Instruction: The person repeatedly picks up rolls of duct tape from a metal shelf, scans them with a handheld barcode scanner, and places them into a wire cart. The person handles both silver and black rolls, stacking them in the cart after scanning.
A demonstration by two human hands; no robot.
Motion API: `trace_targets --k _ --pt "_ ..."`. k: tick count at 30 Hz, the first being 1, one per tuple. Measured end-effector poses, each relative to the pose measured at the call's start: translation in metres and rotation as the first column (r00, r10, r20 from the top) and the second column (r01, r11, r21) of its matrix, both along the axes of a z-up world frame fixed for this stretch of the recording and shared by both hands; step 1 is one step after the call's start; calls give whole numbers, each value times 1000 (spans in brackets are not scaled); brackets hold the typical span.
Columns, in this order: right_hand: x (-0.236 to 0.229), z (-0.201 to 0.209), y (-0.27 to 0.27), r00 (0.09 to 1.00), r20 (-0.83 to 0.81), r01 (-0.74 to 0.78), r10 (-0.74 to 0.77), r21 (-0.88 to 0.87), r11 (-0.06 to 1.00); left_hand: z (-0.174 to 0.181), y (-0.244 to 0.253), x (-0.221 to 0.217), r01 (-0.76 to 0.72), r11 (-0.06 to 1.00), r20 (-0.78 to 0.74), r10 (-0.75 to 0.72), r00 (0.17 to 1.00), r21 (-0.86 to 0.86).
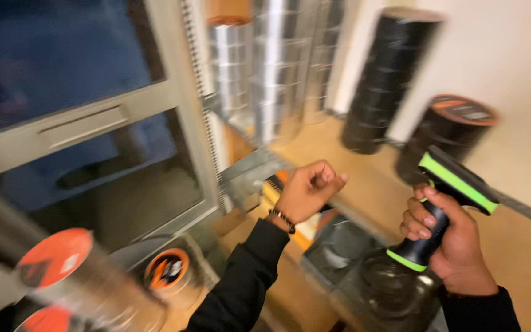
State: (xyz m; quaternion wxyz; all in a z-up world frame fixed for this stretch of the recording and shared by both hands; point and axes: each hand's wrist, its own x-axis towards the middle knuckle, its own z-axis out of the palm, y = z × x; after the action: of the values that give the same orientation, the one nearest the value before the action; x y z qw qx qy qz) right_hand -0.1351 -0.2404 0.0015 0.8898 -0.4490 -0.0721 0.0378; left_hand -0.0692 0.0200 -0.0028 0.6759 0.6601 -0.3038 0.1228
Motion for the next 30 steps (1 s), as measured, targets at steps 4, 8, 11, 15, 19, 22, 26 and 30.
trace_targets --k 4,8,11,15,19,22,26,30 --pt "-13 21 -63 983 79 163 -164 22 986 19 -77 47 38 998 -72 -34 997 56" --pt "-25 30 -109 945 103 310 -311 25 950 32 -145 86 -11 970 -103 37 994 244" --pt "-29 27 -136 933 105 338 -344 71 939 58 -182 90 93 913 -281 25 959 397" --pt "-28 17 -165 914 118 378 -387 96 921 54 -229 122 -16 931 -243 112 964 364" --pt "-30 14 -175 904 95 410 -416 73 909 62 -248 137 -161 926 -246 253 936 343" --pt "-28 9 -182 894 86 438 -440 47 898 50 -258 151 -138 975 -257 181 949 174" --pt "-24 -2 -186 901 60 427 -429 53 903 47 -259 154 -101 994 -255 108 961 40" --pt "-24 1 -177 902 42 430 -431 33 902 43 -255 151 -155 980 -224 180 958 122"
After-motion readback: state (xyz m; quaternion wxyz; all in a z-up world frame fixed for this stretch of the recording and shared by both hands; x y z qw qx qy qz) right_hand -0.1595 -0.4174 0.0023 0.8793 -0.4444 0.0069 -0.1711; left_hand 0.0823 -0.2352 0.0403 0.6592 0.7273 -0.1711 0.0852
